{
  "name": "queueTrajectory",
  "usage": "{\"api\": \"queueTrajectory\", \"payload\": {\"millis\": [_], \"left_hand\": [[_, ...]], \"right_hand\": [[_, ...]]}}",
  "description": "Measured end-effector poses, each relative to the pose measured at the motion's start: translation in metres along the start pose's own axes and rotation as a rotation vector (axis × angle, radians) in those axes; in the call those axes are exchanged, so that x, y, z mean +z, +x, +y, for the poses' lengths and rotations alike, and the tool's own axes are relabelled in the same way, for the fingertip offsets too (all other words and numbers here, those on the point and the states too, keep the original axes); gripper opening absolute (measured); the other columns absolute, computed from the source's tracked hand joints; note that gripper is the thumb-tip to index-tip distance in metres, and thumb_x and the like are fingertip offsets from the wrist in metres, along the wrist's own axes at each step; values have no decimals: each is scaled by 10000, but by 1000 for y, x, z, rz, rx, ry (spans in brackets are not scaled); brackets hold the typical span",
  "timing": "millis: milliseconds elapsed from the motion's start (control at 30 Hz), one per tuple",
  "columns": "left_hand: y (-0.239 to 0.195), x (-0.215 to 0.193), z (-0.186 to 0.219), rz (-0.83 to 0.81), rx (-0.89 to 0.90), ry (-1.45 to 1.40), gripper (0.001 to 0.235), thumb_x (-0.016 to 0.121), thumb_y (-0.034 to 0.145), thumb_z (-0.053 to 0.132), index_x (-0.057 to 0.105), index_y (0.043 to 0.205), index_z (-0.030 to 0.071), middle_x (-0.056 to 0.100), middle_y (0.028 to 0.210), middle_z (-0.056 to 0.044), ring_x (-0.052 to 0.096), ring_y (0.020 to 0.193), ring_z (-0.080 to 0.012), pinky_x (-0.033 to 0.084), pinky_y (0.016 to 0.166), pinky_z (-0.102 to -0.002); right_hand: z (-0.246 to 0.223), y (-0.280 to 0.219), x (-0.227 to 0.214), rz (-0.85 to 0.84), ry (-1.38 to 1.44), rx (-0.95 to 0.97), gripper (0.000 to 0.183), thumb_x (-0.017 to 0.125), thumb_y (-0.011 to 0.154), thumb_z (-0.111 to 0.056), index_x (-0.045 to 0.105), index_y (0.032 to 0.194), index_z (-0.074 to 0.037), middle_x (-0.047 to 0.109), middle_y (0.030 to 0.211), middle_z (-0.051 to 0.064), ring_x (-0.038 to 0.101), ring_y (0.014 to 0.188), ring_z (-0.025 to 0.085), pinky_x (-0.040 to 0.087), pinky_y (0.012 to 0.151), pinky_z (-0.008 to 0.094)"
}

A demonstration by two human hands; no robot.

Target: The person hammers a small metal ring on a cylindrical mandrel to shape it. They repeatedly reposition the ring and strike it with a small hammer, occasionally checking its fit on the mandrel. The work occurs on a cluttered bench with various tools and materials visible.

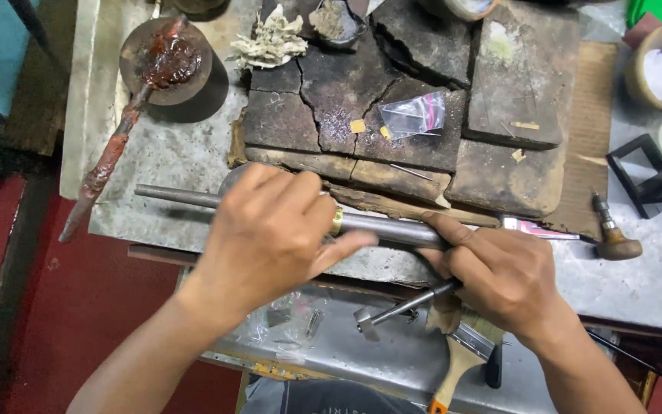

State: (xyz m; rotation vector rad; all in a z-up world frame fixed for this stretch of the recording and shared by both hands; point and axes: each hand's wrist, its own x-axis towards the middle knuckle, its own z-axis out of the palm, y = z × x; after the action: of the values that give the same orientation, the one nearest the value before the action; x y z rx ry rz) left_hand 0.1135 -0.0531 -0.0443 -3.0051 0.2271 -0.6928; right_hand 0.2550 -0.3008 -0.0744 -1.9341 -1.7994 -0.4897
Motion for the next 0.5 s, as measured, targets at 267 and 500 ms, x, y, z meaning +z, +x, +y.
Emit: {"api": "queueTrajectory", "payload": {"millis": [267,500], "left_hand": [[-12,-6,-18,-117,44,-273,619,964,736,386,702,1181,44,575,814,-22,567,725,-174,539,820,-380],[1,-6,-6,-118,52,-353,498,950,790,325,665,1100,57,491,794,-33,531,686,-213,525,637,-379]], "right_hand": [[4,0,-8,-60,19,-25,372,751,971,-137,507,714,-25,791,1128,147,552,504,163,421,426,324],[7,-9,-17,-76,-25,-34,267,727,973,-62,579,769,27,771,1165,169,520,507,190,402,454,334]]}}
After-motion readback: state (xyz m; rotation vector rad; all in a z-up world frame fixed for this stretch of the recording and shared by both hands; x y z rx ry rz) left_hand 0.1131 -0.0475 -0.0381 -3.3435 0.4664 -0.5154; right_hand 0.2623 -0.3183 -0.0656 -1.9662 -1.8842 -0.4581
